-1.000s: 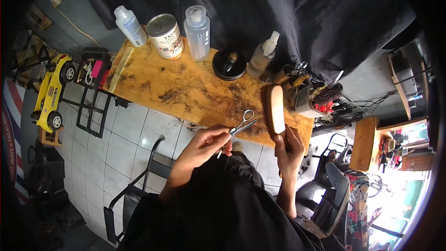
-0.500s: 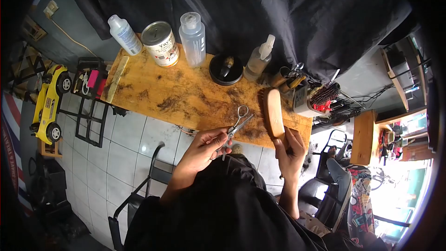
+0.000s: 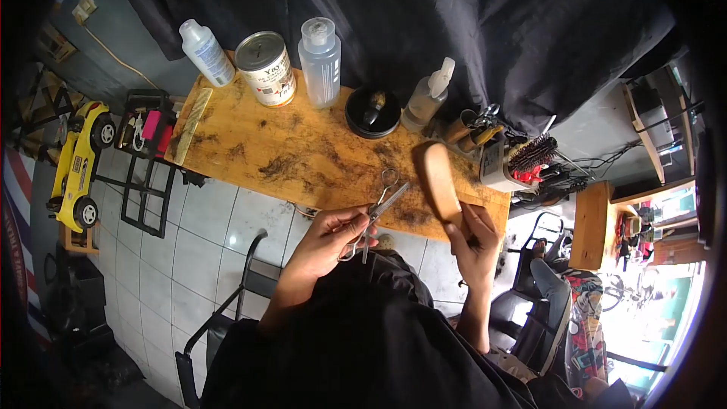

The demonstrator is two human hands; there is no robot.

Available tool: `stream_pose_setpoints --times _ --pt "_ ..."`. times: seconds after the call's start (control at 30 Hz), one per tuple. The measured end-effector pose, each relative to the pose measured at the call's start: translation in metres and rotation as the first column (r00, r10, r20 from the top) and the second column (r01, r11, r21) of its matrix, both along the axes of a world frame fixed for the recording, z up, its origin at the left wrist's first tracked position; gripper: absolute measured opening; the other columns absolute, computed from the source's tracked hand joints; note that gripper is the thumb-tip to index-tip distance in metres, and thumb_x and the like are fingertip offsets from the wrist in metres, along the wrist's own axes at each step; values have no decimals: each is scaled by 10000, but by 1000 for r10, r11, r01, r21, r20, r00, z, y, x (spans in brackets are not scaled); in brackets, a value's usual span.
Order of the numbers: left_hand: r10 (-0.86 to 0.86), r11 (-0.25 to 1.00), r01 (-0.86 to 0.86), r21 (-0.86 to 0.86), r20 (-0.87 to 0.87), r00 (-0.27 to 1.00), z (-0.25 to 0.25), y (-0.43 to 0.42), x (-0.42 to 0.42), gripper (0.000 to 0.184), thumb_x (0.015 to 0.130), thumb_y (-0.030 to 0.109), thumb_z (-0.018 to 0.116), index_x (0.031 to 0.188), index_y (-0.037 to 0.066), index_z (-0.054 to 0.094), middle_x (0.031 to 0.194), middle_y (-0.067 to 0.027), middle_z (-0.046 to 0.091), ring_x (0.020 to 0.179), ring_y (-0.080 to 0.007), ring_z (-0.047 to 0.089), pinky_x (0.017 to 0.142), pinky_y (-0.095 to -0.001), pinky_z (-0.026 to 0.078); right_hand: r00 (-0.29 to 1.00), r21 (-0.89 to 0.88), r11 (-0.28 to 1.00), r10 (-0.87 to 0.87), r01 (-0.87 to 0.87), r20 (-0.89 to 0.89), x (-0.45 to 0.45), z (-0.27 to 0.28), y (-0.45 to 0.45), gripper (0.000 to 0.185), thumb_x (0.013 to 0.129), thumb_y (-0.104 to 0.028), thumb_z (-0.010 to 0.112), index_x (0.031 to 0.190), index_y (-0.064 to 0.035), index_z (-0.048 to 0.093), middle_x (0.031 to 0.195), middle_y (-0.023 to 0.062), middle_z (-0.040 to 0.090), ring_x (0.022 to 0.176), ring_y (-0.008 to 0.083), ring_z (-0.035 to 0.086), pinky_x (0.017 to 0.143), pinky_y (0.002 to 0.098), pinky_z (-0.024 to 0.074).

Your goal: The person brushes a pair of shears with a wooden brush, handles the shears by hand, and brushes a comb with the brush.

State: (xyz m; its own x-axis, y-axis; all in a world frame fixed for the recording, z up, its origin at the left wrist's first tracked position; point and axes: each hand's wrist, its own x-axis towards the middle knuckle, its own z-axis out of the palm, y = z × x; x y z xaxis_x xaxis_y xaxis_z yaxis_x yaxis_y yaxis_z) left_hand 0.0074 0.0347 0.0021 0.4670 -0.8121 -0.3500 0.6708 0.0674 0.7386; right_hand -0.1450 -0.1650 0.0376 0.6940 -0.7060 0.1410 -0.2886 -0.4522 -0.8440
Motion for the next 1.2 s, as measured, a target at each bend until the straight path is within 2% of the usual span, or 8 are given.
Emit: stream_pose_setpoints --times 0.2,0.33,0.47,0.53,0.63,0.73,0.97,1.2 --pt "-56 998 58 -14 130 990 -5 4 4 226 950 152 582 1101 -10 623 893 -48 643 805 -139 642 739 -265 533 861 -31 861 509 -508 6 1 -1 10 460 693 -226 819 1052 20 672 967 134 653 866 233 646 729 319 506" --pt "-11 1000 10 16 41 999 0 1 2 234 941 141 593 1111 -17 619 903 -34 633 799 -120 632 731 -262 534 981 -96 977 195 -193 11 2 -7 3 388 746 -41 761 1102 62 644 903 97 618 567 94 528 500 232 426" --pt "8 1000 -9 18 12 1000 7 -3 0 220 941 129 590 1103 -16 618 918 -33 626 813 -118 623 747 -269 533 998 5 1000 -1 1 68 1 -8 0 418 697 -60 803 1084 24 669 937 123 641 735 190 619 652 288 493" --pt "20 1000 -20 0 28 999 4 -6 0 207 941 119 589 1093 -17 621 923 -33 628 813 -113 620 750 -258 528 1000 66 998 16 -15 -14 -3 -4 2 440 685 -111 823 1078 20 673 954 134 649 781 204 636 682 291 502" --pt "10 998 -1 -61 137 990 -13 -3 2 199 941 94 581 1099 -20 623 933 -35 632 810 -105 615 757 -241 524 885 -4 886 462 -463 63 -3 -1 7 430 697 -214 818 1025 25 675 958 145 653 880 240 640 746 329 499" --pt "-8 998 24 -56 268 963 -14 -3 0 254 938 60 574 1175 -23 606 939 -46 635 794 -105 610 759 -245 530 884 -66 883 467 -464 32 2 -5 10 438 680 -149 825 1054 21 674 955 119 653 795 199 641 688 293 497" --pt "56 998 -54 -27 106 993 -7 -6 -2 294 922 34 590 1206 -40 582 953 -48 637 858 -140 641 794 -269 546 999 -32 999 -31 31 9 -1 -3 -2 410 716 -97 803 1077 43 666 978 147 649 791 189 655 672 286 518" --pt "13 995 15 -103 264 965 -4 -10 -5 351 892 -41 594 1240 -40 551 1083 -70 606 1000 -158 616 895 -297 534 891 12 892 452 -453 24 -3 3 11 450 681 -147 824 1073 14 672 964 121 647 812 218 655 711 301 506"
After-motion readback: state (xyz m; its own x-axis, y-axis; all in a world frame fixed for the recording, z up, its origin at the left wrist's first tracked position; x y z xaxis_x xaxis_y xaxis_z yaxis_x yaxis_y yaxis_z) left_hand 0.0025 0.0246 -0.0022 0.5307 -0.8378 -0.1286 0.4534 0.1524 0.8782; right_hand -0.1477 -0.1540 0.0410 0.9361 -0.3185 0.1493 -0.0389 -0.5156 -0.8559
